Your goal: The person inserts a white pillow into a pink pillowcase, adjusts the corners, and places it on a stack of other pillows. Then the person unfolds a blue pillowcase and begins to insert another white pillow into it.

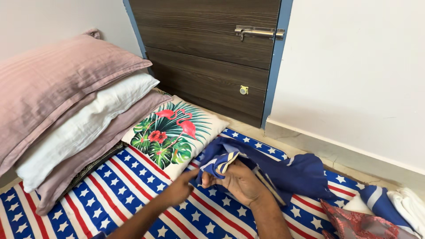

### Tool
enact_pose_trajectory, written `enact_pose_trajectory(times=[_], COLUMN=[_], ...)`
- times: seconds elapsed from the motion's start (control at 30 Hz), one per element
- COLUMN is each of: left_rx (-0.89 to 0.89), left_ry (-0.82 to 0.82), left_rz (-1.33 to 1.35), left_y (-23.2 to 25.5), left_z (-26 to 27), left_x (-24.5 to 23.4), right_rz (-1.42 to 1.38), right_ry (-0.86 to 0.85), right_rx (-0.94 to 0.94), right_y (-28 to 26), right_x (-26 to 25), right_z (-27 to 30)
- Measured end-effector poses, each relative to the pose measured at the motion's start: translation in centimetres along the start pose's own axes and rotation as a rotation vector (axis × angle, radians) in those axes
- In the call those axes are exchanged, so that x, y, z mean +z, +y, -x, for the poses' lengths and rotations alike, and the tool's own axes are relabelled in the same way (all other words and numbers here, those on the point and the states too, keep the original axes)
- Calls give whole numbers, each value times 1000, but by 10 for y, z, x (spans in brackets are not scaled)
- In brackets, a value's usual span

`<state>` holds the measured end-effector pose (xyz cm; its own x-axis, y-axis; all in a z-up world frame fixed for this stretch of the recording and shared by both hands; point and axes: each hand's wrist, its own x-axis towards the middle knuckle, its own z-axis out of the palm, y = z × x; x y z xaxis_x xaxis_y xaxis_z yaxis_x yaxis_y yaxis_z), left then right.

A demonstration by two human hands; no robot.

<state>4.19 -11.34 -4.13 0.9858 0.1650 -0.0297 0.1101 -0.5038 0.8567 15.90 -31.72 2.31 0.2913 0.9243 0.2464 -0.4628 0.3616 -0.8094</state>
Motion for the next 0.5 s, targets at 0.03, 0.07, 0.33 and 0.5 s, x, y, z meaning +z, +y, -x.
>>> enact_pose_trajectory(times=[0.03, 0.07, 0.33, 0.5], left_rx=[18, 36, 421, 366], left_ry=[30, 59, 358, 369], left_rz=[-67, -134, -333, 150], left_y=[-7, -13, -54, -76], left_z=[10, 18, -6, -17], left_x=[5, 9, 16, -16], right_rz=[-10, -19, -108, -46], right_ry=[-39, -79, -231, -438], right_rx=[-5, -10, 40, -38], right_y=[1, 1, 9, -21], right_x=[3, 6, 61, 77], right_z=[0, 0, 13, 30])
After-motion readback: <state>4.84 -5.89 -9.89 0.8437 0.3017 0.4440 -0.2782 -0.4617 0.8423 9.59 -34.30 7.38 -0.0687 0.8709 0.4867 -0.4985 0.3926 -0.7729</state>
